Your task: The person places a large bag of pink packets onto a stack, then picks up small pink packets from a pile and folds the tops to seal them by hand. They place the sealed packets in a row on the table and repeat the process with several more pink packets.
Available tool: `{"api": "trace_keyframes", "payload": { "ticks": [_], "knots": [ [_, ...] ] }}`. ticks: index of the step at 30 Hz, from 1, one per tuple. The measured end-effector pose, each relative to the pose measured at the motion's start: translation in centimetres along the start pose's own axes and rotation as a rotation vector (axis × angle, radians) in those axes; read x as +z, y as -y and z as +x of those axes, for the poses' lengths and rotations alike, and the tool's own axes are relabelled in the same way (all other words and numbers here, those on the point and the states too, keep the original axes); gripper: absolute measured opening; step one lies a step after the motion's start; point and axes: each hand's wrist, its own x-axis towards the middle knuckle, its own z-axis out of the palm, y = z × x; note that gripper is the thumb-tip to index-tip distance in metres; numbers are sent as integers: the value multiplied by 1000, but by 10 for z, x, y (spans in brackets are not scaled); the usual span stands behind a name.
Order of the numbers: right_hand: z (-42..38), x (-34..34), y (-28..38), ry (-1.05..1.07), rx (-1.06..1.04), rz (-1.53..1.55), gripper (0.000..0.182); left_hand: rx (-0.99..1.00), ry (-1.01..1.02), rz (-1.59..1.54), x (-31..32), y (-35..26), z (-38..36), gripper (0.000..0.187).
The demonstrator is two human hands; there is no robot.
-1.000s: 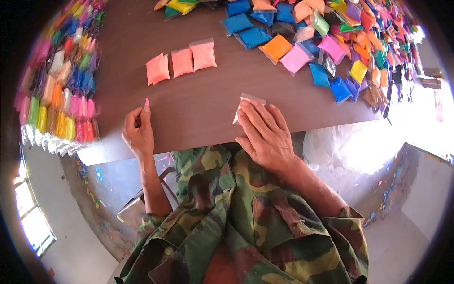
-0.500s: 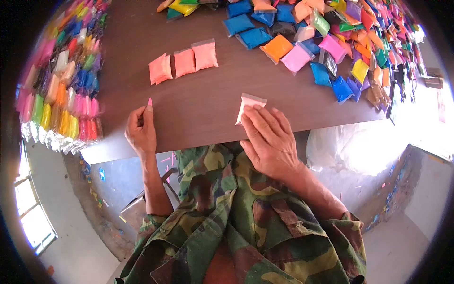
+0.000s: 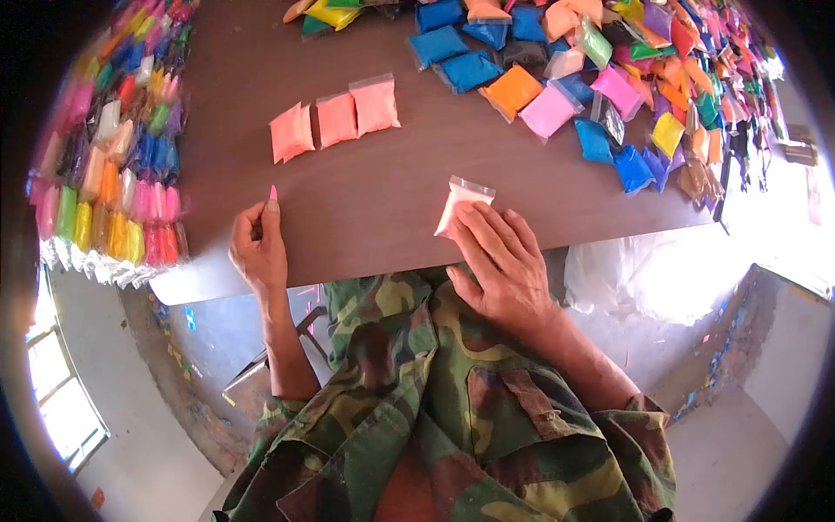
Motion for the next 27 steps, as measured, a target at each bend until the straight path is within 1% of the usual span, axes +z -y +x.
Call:
{"api": "trace_keyframes", "payload": {
  "ticks": [3, 7, 12, 16, 19, 22, 25, 27],
  "knots": [
    [11, 9, 4, -55, -18, -7, 65, 12, -2, 7, 1, -2, -2, 17],
    [0, 6, 2, -56, 1, -3, 62, 14, -13, -41, 2, 3, -1, 17],
    [4, 4, 0, -93, -19, 22, 65, 8, -33, -42, 1, 1, 0, 18],
    [11, -8, 12, -96, -4, -12, 64, -17, -17, -40, 2, 1, -2, 18],
    [9, 1, 13, 0, 41, -55, 66, 22, -21, -48, 2, 3, -1, 17],
    [3, 11, 1, -21, 10, -22, 67, -5, -13, -29, 2, 1, -1, 17],
    [7, 12, 1, -31, -6, -4, 66, 37, -9, 38, 0, -1, 0, 16],
    [7, 9, 0, -32, -6, 24, 65, 32, -7, -5, -1, -6, -2, 13]
  ]
}}
